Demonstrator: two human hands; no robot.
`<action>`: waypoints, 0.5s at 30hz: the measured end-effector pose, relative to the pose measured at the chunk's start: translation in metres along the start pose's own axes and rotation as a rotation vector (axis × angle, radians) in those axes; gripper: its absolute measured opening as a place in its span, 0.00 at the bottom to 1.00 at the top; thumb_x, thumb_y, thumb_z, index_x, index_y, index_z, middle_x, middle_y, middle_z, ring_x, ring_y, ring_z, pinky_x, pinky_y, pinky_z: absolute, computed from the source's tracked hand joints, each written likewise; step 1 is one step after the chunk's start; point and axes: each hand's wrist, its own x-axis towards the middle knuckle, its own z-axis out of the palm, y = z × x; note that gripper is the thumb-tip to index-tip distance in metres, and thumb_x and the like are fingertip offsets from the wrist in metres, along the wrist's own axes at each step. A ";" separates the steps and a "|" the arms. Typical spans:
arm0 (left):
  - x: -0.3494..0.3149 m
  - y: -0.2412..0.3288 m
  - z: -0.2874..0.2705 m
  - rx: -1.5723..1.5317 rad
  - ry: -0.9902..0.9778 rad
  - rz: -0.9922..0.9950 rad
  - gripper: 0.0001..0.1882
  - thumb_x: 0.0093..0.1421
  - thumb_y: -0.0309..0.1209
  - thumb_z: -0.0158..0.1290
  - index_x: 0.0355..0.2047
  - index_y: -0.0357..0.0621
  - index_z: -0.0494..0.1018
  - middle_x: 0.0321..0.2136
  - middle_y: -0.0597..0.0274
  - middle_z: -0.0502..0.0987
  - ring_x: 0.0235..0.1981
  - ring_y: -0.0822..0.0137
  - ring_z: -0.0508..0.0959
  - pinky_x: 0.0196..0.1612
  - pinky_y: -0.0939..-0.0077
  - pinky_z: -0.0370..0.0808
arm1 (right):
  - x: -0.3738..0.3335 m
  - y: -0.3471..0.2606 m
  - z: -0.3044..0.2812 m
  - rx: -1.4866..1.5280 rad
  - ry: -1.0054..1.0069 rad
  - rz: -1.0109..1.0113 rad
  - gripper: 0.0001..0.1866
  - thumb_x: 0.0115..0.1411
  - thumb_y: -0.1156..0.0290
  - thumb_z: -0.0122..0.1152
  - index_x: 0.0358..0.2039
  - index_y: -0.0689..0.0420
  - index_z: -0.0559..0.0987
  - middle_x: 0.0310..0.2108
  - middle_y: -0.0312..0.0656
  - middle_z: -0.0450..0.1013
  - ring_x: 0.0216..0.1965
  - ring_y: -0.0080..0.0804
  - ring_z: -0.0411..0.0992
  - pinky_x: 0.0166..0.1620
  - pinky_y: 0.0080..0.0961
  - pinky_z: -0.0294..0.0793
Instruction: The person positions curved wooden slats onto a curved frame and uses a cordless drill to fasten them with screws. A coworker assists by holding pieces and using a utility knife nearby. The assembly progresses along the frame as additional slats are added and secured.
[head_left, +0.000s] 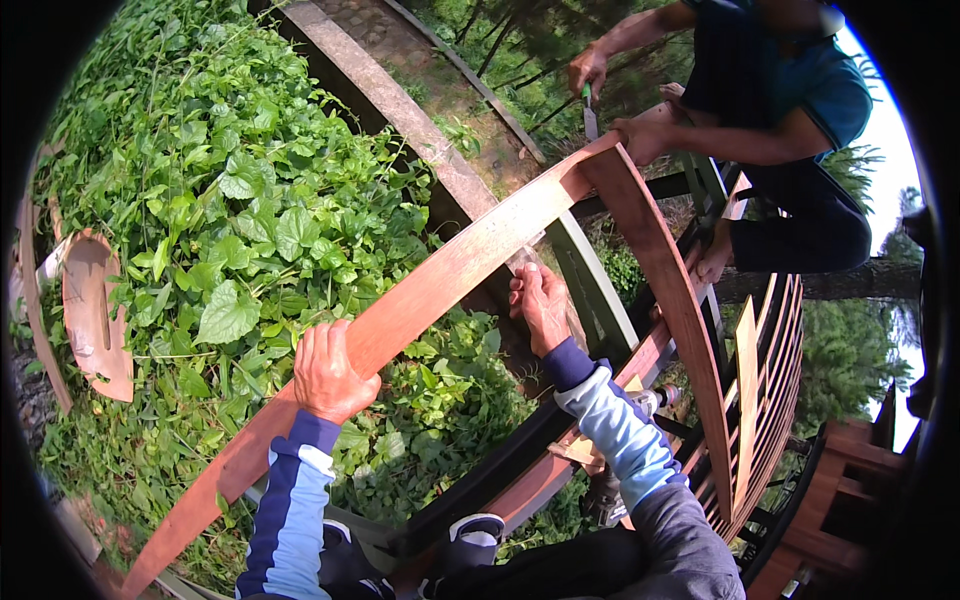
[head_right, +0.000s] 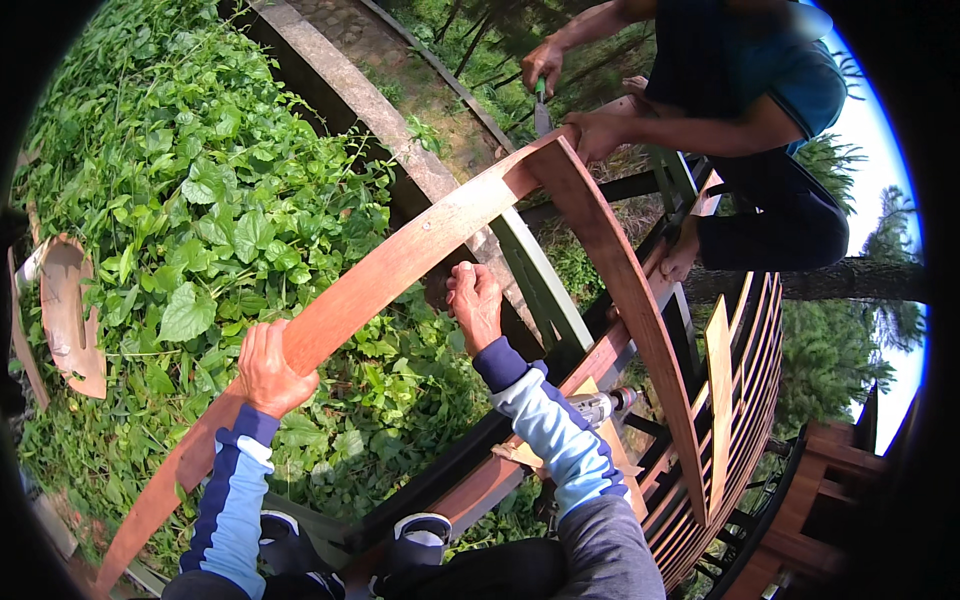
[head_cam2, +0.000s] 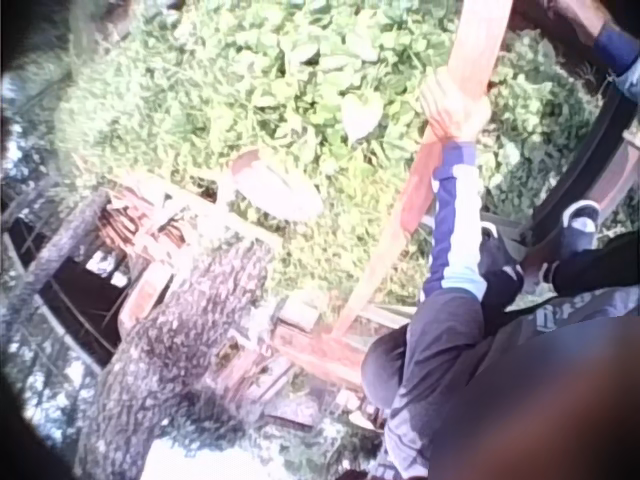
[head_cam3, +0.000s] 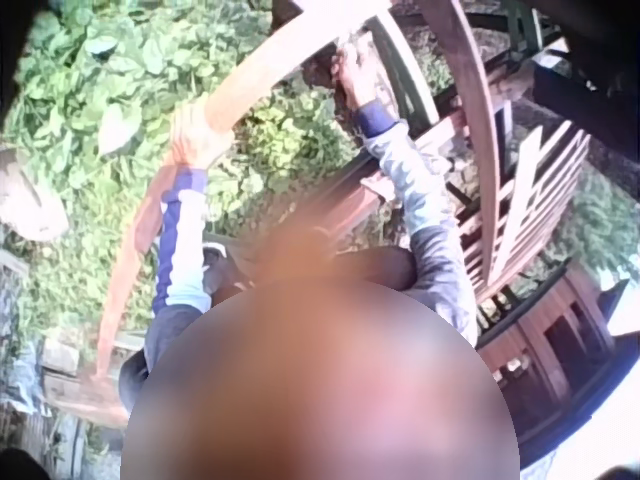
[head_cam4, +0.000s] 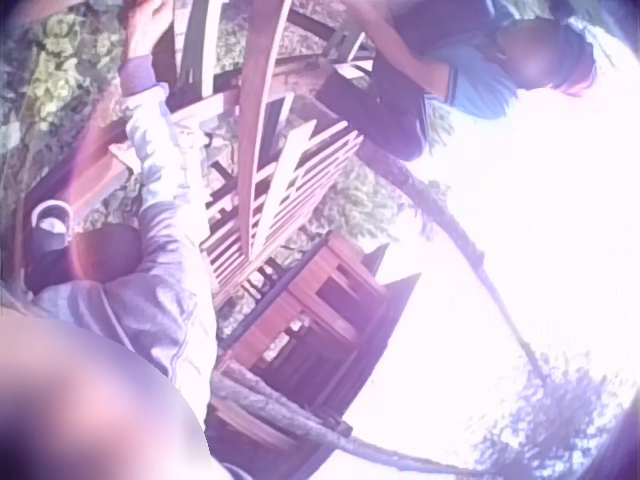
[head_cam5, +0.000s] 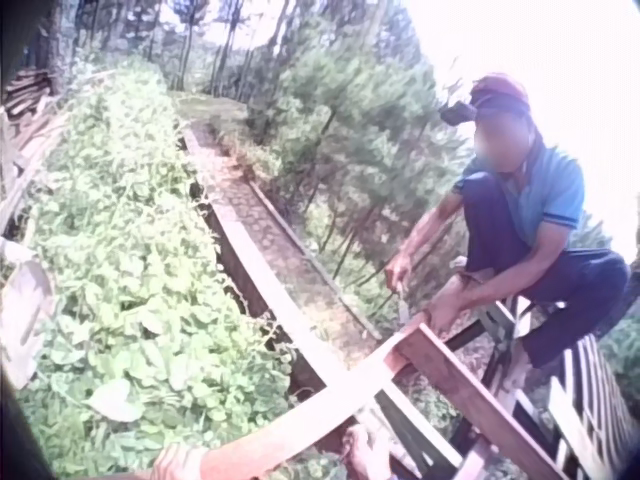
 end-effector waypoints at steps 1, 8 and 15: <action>0.000 0.001 0.000 0.011 0.001 0.007 0.33 0.33 0.30 0.62 0.44 0.37 0.68 0.37 0.48 0.71 0.40 0.47 0.72 0.47 0.56 0.70 | -0.003 0.005 -0.002 0.059 -0.050 0.169 0.18 0.69 0.58 0.47 0.37 0.62 0.71 0.25 0.35 0.69 0.21 0.18 0.66 0.24 0.17 0.68; -0.002 0.000 -0.001 0.036 0.005 0.000 0.33 0.32 0.30 0.62 0.44 0.37 0.68 0.36 0.49 0.71 0.41 0.48 0.72 0.47 0.56 0.70 | 0.006 0.009 0.008 0.231 -0.279 0.102 0.18 0.67 0.56 0.52 0.37 0.60 0.73 0.28 0.35 0.71 0.25 0.19 0.70 0.24 0.19 0.73; 0.000 0.002 0.001 0.047 0.024 0.024 0.33 0.31 0.30 0.62 0.43 0.38 0.68 0.37 0.51 0.71 0.41 0.49 0.71 0.48 0.57 0.70 | 0.009 0.013 0.025 0.189 -0.311 0.170 0.17 0.67 0.57 0.49 0.31 0.59 0.72 0.25 0.37 0.70 0.23 0.22 0.70 0.23 0.21 0.73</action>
